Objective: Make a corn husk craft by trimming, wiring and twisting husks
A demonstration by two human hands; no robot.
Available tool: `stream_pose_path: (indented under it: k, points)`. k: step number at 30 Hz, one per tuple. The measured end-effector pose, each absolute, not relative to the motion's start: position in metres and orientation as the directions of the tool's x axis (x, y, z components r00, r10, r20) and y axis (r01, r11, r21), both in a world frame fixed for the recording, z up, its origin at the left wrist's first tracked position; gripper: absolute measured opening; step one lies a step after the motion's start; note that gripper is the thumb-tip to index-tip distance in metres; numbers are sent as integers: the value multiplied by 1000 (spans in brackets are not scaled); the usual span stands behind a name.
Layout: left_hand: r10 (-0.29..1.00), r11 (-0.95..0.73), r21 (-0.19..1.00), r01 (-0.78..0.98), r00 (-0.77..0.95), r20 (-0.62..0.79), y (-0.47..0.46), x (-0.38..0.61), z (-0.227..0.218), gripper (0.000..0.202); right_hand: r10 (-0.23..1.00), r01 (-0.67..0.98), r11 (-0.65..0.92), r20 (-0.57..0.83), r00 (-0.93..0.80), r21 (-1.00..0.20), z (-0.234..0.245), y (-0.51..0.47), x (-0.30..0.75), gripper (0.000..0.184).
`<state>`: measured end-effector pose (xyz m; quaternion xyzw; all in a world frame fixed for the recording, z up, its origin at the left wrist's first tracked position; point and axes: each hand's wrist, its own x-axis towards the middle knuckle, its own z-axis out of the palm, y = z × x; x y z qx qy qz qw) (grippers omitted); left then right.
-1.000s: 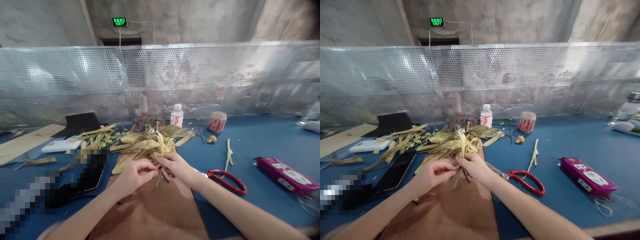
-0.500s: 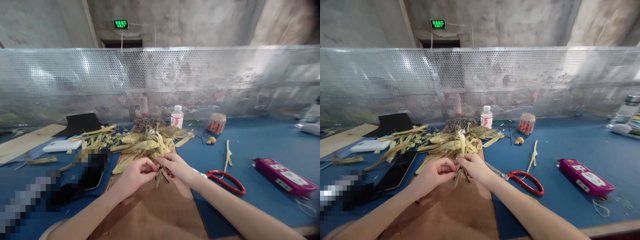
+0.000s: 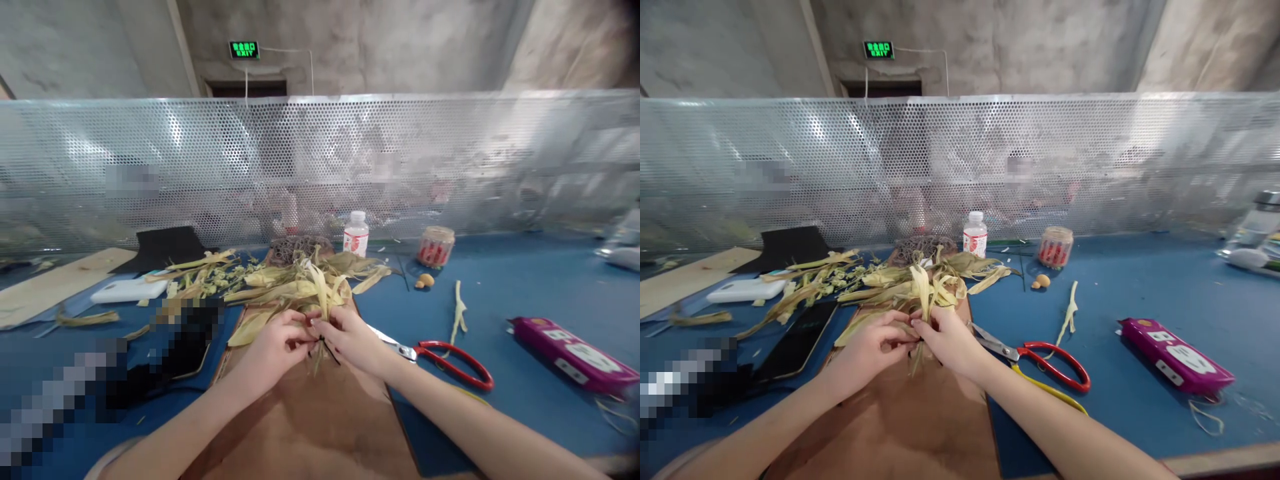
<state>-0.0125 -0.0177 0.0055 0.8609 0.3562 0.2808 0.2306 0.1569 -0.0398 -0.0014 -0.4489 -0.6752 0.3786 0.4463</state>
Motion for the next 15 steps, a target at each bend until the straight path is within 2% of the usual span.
stream_pose_path:
  k: [3, 8, 13, 15]
  points:
    - [736, -652, 584, 483, 587, 336, -19, -12, 6, 12, 939, 243, 319, 271, -213, -916, -3, -38, 156, 18]
    - [641, -761, 460, 457, 636, 429, -21, -13, 4, 8, 945, 303, 275, 198, -262, -912, -6, -34, 158, 21]
    - [582, -809, 396, 435, 691, 429, -23, -13, -1, 7, 940, 431, 129, -28, -340, -893, 1, -38, 164, 22]
    - [555, -824, 394, 407, 718, 419, -26, -12, -1, 6, 910, 448, 79, -119, -396, -891, 4, -39, 167, 16]
